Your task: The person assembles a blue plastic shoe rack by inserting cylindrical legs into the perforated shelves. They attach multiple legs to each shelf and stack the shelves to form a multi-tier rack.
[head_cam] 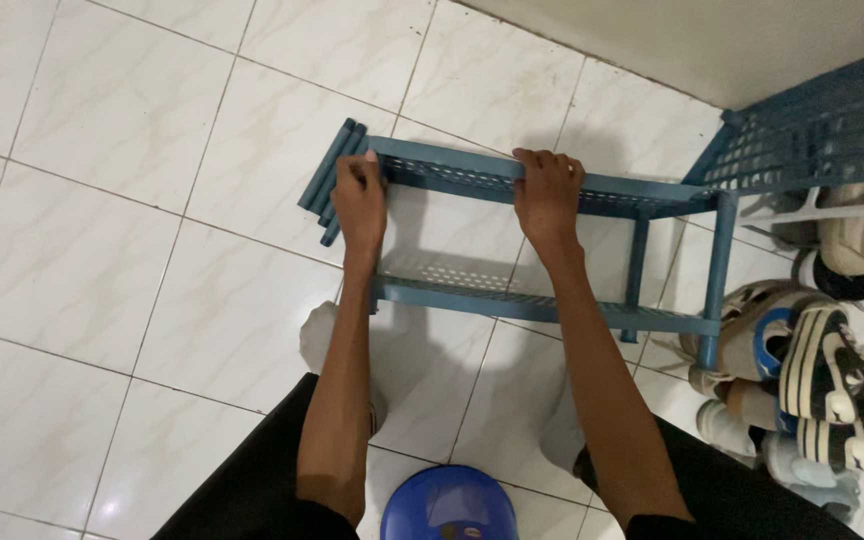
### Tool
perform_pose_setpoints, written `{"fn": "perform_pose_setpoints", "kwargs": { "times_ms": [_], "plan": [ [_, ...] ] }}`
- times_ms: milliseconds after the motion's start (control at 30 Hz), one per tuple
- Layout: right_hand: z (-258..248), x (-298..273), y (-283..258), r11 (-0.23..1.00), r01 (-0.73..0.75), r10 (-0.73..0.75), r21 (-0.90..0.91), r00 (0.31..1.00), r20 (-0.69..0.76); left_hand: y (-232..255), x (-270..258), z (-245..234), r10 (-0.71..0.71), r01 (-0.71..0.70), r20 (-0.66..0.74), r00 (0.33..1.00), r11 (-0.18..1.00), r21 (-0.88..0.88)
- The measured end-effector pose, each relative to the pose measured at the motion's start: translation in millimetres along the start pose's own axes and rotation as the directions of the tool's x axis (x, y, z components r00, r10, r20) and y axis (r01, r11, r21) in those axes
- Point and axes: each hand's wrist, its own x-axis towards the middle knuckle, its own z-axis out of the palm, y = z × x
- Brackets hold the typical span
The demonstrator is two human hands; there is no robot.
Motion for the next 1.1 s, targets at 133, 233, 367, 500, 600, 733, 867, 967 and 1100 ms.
{"fn": "perform_pose_setpoints", "kwargs": {
  "times_ms": [133,233,367,500,600,733,867,967,1100],
  "plan": [
    [-14.8,-12.9,16.6,0.999,-0.004,0.002,-0.032,0.999,-0.055,10.7,-5.1,-4.3,0.077,-0.078,-0.041,0.996,0.997,-0.024],
    [-29.1,-16.2,16.5,0.999,-0.035,0.036,-0.038,0.999,0.003,21.4,-10.0,-7.8,0.134,-0.135,-0.032,0.99,0.991,-0.004],
    [-51.0,-18.6,9.2,0.997,-0.057,0.058,-0.054,0.998,0.02,35.4,-16.6,-11.3,0.086,-0.083,-0.044,0.995,0.994,0.066],
    [-72.5,-24.2,1.8,0.996,-0.084,0.084,-0.011,0.995,0.046,39.9,-25.9,-16.2,0.129,-0.128,-0.054,0.99,0.992,0.022],
    [-89.1,-29.1,-4.0,0.998,-0.067,0.067,0.009,0.997,0.032,39.5,-29.8,-18.5,0.187,-0.192,-0.066,0.98,0.979,-0.063],
    [-111.0,-32.1,-14.4,0.997,0.027,-0.022,0.074,0.997,-0.078,38.9,-34.6,-22.4,0.329,-0.344,-0.111,0.938,0.923,-0.172],
    [-124.9,-33.0,-22.6,0.995,0.088,-0.081,0.042,0.987,-0.139,37.2,-41.8,-20.7,0.268,-0.302,-0.145,0.952,0.895,-0.328],
    [-127.7,-38.2,-22.5,0.992,0.123,-0.12,0.004,0.981,-0.154,34.3,-42.5,-16.0,0.31,-0.363,-0.198,0.93,0.864,-0.349],
    [-123.4,-50.4,-21.0,0.987,0.16,-0.16,-0.011,0.974,-0.159,28.2,-41.4,-12.3,0.3,-0.366,-0.23,0.926,0.865,-0.344]
  ]
}}
